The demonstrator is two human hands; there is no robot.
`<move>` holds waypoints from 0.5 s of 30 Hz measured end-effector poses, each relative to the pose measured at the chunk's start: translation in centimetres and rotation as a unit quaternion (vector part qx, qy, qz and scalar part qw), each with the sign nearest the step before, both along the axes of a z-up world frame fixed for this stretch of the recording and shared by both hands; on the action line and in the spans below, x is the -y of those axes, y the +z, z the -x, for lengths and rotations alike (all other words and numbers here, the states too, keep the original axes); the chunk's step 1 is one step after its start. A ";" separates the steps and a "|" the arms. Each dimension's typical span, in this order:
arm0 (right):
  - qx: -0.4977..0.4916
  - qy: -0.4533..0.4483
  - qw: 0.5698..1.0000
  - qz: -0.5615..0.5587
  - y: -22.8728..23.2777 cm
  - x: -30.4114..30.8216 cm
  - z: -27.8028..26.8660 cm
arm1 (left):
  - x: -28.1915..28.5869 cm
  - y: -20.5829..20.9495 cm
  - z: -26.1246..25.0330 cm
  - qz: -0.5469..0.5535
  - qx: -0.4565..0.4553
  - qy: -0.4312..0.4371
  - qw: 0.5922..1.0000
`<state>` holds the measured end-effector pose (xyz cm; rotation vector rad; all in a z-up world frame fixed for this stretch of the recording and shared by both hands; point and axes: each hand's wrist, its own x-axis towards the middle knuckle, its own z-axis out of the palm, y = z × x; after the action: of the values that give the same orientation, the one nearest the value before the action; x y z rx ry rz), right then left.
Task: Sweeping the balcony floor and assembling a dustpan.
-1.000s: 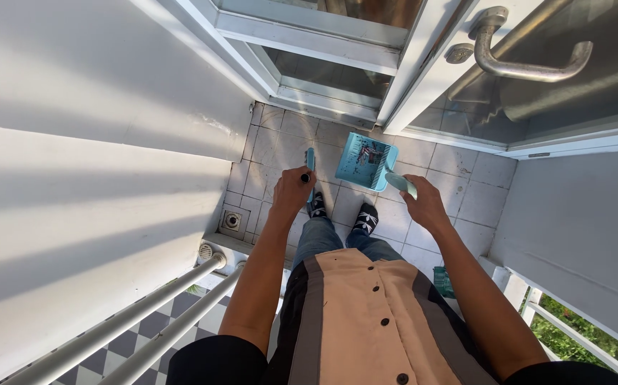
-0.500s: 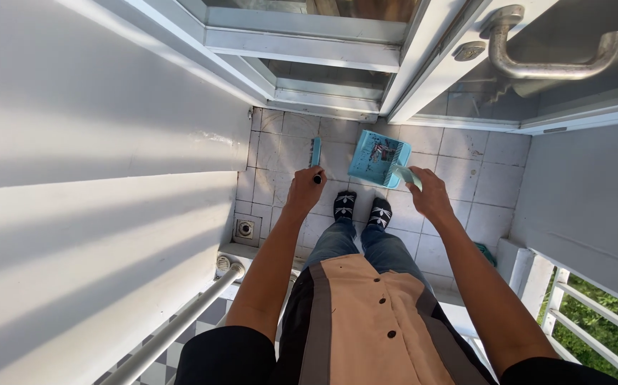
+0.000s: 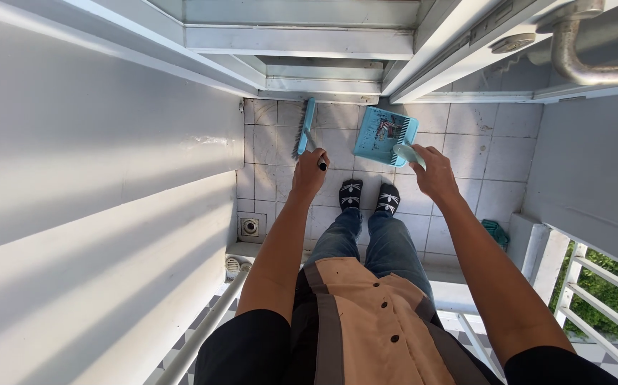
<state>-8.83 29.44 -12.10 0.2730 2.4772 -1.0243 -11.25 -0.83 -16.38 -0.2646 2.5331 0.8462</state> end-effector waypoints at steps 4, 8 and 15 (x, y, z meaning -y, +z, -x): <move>0.009 -0.014 1.000 -0.009 -1.2 -0.3 0.8 | 1.1 0.0 -0.1 -0.023 0.067 0.010 0.997; -0.045 -0.011 0.999 -0.003 -1.2 -0.7 2.7 | 1.3 -0.7 0.8 -0.009 0.016 -0.011 1.000; 0.020 0.001 1.000 -0.020 0.4 -0.5 3.1 | 0.7 -2.7 -0.1 -0.037 -0.001 -0.007 0.999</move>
<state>-11.90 29.96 -11.71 0.3013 2.4635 -0.9615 -11.14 -1.51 -19.07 -0.2225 2.4970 0.9318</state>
